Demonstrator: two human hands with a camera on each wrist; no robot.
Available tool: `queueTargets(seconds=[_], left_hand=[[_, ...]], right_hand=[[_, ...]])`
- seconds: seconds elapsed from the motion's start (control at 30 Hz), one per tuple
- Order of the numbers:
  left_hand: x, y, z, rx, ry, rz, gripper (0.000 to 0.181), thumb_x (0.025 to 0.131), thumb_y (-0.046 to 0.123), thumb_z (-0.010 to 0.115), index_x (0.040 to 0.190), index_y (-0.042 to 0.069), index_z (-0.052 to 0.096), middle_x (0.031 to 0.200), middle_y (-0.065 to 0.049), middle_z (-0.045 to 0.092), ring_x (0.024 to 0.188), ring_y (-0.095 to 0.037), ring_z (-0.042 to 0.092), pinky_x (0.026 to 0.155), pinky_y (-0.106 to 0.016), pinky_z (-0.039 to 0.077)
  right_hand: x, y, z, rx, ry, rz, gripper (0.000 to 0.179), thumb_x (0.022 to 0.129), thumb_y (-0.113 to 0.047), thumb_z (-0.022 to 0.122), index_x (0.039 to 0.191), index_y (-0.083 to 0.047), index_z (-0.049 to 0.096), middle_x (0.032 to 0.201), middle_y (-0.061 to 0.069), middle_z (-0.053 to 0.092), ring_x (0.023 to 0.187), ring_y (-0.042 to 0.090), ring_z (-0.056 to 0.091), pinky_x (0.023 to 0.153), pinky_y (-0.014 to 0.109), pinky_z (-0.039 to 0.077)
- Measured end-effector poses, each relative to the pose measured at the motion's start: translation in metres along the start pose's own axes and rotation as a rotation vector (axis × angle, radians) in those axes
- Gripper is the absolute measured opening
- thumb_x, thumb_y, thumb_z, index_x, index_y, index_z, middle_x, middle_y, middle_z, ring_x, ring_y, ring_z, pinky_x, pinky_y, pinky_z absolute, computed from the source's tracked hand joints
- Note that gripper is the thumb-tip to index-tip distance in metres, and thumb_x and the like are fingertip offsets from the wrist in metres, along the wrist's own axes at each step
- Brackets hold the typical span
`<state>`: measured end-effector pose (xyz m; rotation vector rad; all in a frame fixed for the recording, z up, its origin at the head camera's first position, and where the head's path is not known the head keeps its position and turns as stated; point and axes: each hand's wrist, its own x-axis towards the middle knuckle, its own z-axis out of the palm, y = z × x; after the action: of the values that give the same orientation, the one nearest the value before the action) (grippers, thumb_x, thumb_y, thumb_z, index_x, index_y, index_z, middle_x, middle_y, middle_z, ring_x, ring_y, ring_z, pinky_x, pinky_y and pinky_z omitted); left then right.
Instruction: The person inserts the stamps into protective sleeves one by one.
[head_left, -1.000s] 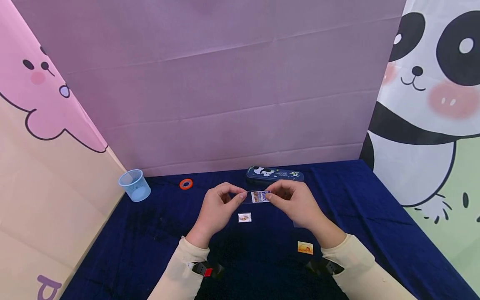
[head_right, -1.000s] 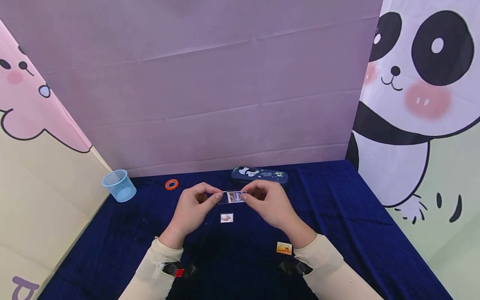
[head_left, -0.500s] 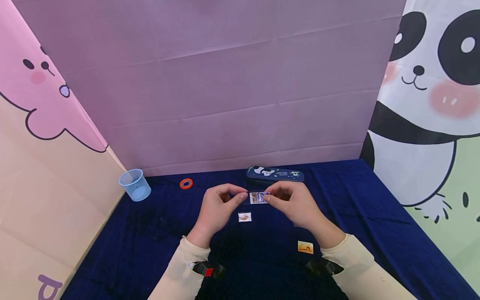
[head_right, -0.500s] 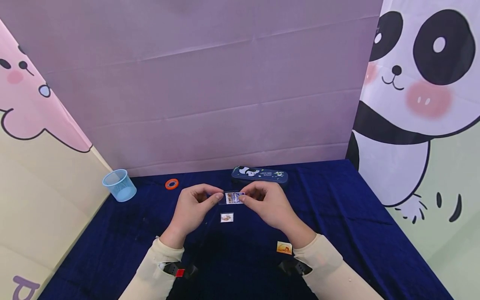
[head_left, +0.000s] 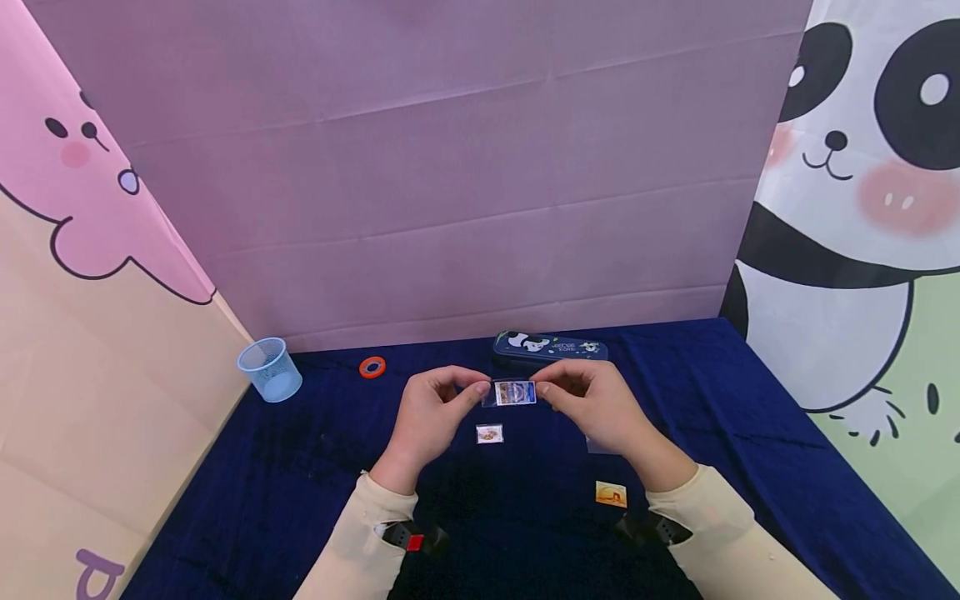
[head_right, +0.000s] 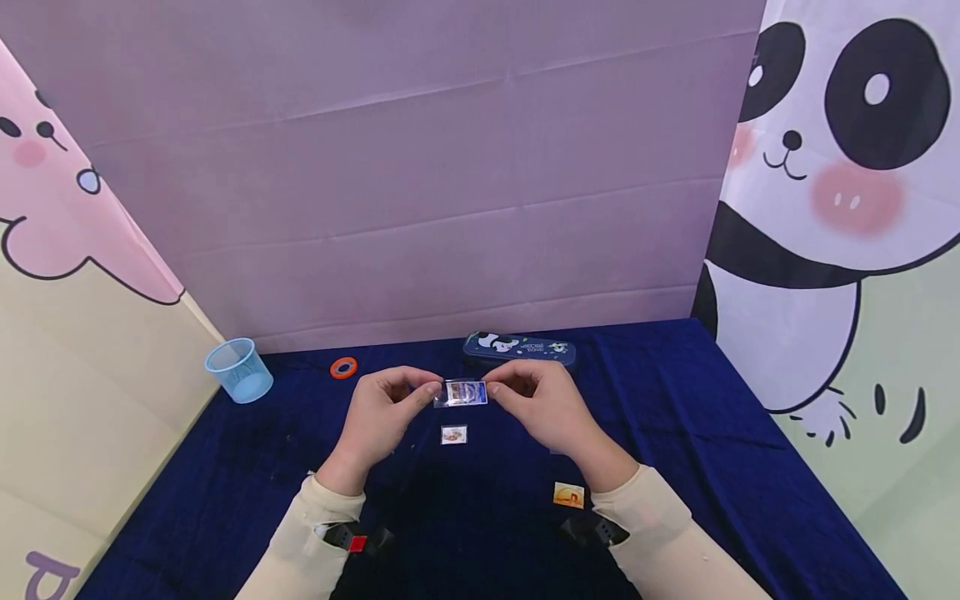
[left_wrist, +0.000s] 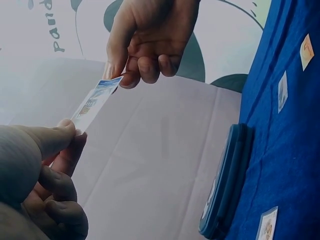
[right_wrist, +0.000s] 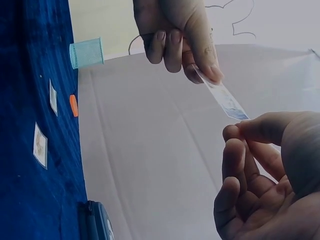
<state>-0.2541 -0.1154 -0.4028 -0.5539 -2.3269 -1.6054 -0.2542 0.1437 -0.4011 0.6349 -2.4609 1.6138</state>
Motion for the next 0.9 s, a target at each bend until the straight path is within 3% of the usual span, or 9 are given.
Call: queueTargets(seconds=[0.6, 0.9], left_hand=[[-0.0012, 0.0017, 0.0017, -0.018, -0.029, -0.008, 0.008, 0.097, 0.026, 0.077, 0.101, 0.021, 0.082, 0.087, 0.003, 0.070, 0.061, -0.019, 0.047, 0.054, -0.027, 0.035], [-0.0011, 0.0028, 0.0034, -0.009, -0.045, -0.009, 0.008, 0.098, 0.026, 0.077, 0.100, 0.021, 0.082, 0.087, 0.003, 0.070, 0.060, -0.019, 0.047, 0.054, -0.026, 0.036]], right_hand=[[-0.0007, -0.0010, 0.0024, 0.015, -0.058, -0.016, 0.013, 0.103, -0.016, 0.070, 0.112, -0.011, 0.078, 0.093, 0.011, 0.068, 0.078, 0.024, 0.063, 0.066, 0.030, 0.053], [-0.0010, -0.0016, 0.0045, 0.005, -0.112, 0.007, 0.017, 0.107, -0.016, 0.062, 0.114, -0.011, 0.076, 0.098, 0.005, 0.071, 0.083, 0.036, 0.065, 0.070, 0.031, 0.052]])
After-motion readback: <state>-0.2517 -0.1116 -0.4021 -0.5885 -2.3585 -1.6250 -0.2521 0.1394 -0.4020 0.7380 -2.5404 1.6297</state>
